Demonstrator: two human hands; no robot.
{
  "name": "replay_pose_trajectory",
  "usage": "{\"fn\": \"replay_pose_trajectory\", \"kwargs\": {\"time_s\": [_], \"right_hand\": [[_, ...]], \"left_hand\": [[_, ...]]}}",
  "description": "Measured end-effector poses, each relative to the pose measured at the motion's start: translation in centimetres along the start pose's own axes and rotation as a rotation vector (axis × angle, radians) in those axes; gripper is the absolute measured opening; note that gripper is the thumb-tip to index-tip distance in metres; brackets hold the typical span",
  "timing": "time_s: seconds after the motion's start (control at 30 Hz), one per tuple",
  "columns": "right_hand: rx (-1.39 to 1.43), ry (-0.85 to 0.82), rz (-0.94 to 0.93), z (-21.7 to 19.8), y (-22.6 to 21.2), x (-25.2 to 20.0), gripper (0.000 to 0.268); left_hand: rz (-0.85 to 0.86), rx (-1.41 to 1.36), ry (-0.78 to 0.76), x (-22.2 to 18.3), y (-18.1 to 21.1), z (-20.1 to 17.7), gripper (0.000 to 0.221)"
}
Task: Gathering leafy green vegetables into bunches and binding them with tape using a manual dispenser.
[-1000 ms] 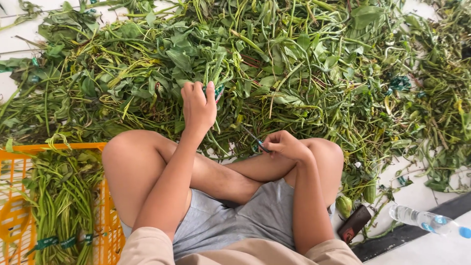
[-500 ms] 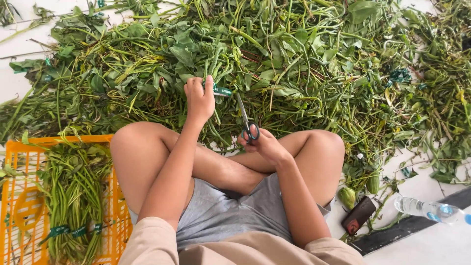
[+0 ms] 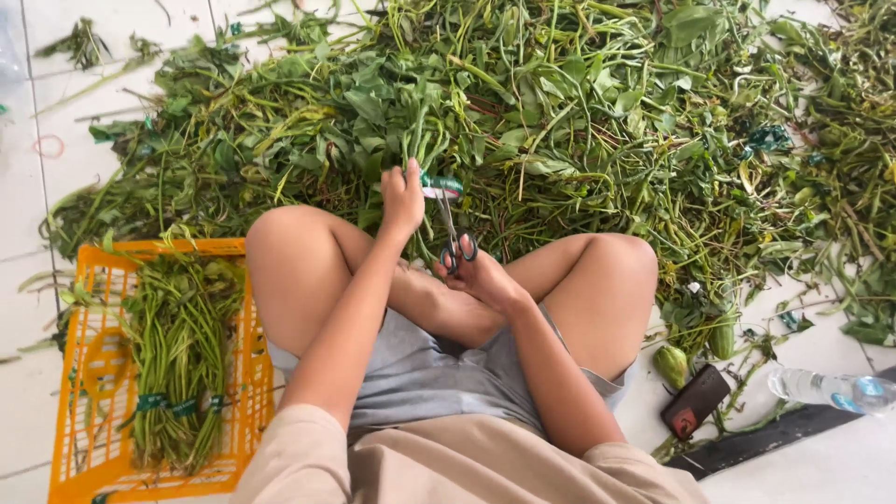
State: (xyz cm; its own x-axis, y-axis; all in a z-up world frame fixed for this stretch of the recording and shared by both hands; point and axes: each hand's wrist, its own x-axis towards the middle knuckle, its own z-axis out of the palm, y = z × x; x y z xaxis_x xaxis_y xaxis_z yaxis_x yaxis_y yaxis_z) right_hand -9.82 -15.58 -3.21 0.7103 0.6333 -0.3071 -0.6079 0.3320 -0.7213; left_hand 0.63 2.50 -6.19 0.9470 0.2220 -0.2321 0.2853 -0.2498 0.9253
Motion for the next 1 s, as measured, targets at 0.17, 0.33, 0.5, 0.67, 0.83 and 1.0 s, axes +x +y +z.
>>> {"fn": "replay_pose_trajectory", "kwargs": {"time_s": [0.17,0.33,0.5,0.67,0.83,1.0], "right_hand": [[-0.080,0.122,-0.013,0.1,-0.7,0.6,0.054],[-0.044,0.148,-0.004,0.6,0.0,2.0,0.053],[-0.226,0.116,-0.051,-0.6,1.9,1.7,0.054],[-0.126,0.146,-0.094,-1.5,3.2,2.7,0.052],[-0.045,0.164,-0.152,-0.8,3.3,3.7,0.049],[-0.052,0.125,-0.179,0.7,2.3,3.3,0.057]], "left_hand": [[-0.048,-0.060,-0.021,-1.8,-0.5,0.4,0.083],[-0.131,-0.235,-0.083,-2.4,1.9,-0.4,0.095],[-0.194,-0.357,-0.035,-2.1,1.0,0.5,0.099],[-0.201,-0.370,-0.006,-0.9,-1.2,1.3,0.096],[-0.164,-0.359,-0.061,-3.2,2.2,0.3,0.102],[-0.207,-0.200,-0.064,-3.0,1.7,1.0,0.099]]}}
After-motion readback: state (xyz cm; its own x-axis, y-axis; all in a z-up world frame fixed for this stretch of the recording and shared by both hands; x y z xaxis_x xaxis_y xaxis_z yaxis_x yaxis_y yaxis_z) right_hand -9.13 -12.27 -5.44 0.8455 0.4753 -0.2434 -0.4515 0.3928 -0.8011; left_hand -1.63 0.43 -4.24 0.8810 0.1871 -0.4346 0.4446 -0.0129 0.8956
